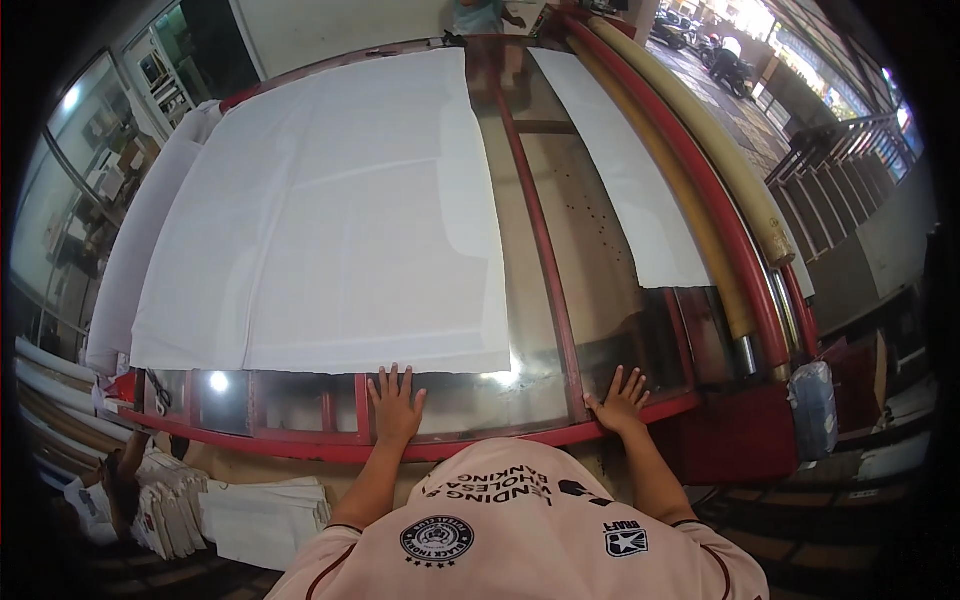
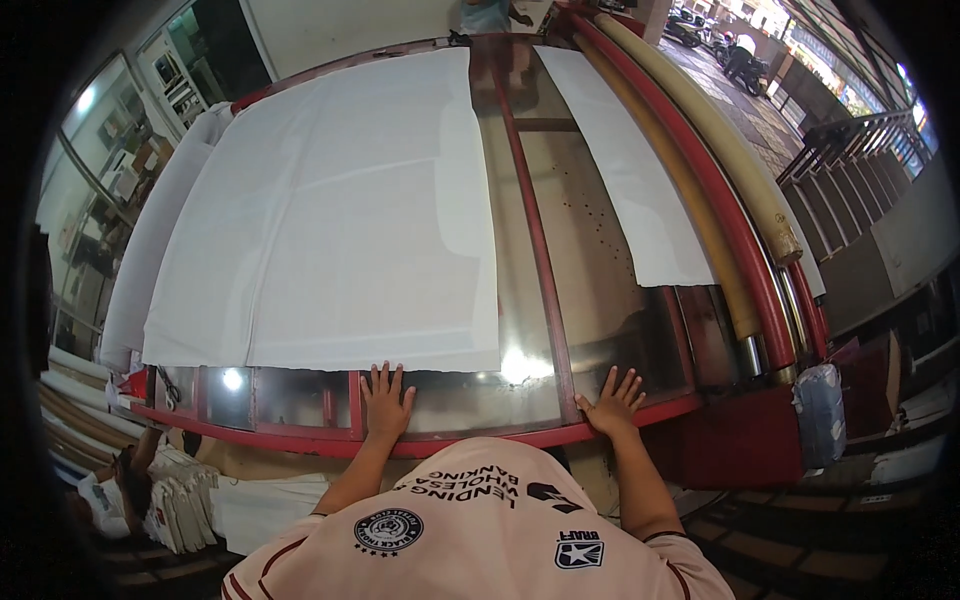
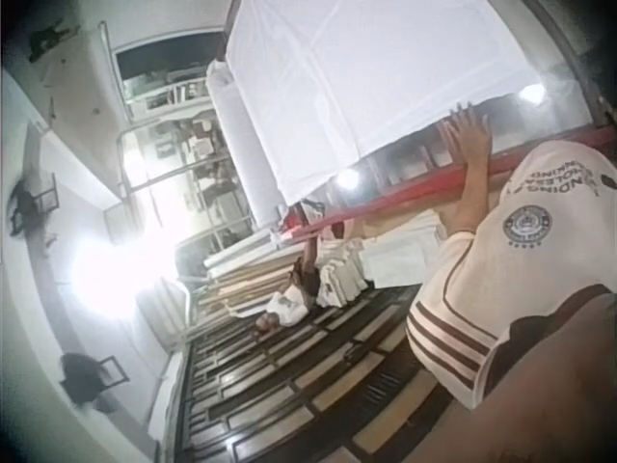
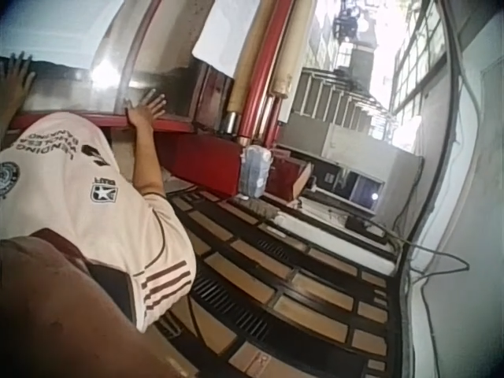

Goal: Operating a large format printing machine by aligning fabric and cutting it.

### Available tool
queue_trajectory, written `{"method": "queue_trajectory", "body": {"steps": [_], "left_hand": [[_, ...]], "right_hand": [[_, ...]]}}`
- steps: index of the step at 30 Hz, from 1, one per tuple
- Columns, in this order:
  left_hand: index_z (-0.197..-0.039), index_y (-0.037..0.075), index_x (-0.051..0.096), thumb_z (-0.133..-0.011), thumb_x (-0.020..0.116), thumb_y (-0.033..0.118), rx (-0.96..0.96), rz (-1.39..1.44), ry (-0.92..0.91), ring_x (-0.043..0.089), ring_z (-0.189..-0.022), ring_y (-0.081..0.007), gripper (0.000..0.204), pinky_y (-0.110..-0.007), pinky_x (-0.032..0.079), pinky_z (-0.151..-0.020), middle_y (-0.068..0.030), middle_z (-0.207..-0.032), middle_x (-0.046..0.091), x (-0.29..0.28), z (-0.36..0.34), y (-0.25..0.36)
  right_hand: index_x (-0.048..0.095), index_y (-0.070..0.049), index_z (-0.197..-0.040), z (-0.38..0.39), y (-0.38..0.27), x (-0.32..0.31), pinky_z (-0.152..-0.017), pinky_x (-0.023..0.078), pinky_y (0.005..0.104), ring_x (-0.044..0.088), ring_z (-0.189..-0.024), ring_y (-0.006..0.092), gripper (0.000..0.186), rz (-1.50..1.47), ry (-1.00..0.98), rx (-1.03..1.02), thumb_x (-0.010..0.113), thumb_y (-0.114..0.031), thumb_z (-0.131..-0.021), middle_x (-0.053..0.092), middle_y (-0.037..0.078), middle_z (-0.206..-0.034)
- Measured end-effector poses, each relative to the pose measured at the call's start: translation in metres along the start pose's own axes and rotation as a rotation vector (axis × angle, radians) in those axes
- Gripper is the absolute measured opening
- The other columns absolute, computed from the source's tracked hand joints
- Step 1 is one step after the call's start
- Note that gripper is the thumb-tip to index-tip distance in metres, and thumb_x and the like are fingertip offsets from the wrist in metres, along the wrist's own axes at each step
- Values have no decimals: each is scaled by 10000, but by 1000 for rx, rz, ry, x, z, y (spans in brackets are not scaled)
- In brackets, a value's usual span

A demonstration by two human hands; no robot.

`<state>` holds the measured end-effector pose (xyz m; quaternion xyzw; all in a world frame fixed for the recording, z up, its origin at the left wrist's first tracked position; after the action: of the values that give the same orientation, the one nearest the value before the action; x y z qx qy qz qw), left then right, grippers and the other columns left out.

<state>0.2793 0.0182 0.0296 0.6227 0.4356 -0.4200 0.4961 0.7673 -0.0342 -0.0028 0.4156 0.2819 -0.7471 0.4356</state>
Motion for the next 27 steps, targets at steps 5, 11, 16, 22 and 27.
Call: {"method": "queue_trajectory", "body": {"steps": [5,11,16,22,27], "left_hand": [[-1468,97,488,-1009,506,429,5,-4,-5,274,-1469,-423,567,-636,143,-1187,-198,-1544,394,-1,0,1],[-1476,102,480,-1008,497,442,14,-10,-7,268,-1473,-421,579,-636,129,-1189,-196,-1547,391,0,0,0],[-1485,103,470,-1006,490,454,19,-18,-22,262,-1476,-419,594,-634,116,-1192,-195,-1554,381,2,-1,1],[-1484,98,468,-1002,496,451,18,-19,-32,257,-1478,-416,598,-631,112,-1192,-192,-1557,375,4,0,0],[-1473,89,476,-998,513,428,45,-5,-17,269,-1469,-420,584,-632,119,-1189,-195,-1545,388,2,-1,4]], "right_hand": [[-157,-94,-1587,-5,3,7,-1165,-111,633,-232,-1493,452,1234,-38,-59,18,471,-834,-825,-232,287,-1613],[-153,-105,-1590,-5,3,10,-1167,-117,626,-240,-1493,445,1226,-40,-51,15,466,-836,-826,-241,278,-1614],[-128,-102,-1596,-1,3,6,-1172,-116,618,-233,-1497,442,1203,-55,-44,19,468,-821,-838,-232,280,-1616],[-111,-99,-1600,3,1,0,-1174,-118,616,-221,-1501,440,1194,-59,-20,16,465,-819,-840,-223,275,-1620],[-136,-109,-1596,1,3,2,-1180,-115,599,-229,-1501,429,1222,-54,-40,31,479,-829,-823,-250,265,-1614]]}}
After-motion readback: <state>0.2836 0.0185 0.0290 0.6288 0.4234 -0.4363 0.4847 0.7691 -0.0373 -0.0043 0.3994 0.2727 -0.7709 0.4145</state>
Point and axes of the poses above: each hand's wrist, its own z-axis away from the middle knuckle, its own x-axis out of the palm, y = z × x, the point moved 9 cm from there along -z, towards the middle knuckle
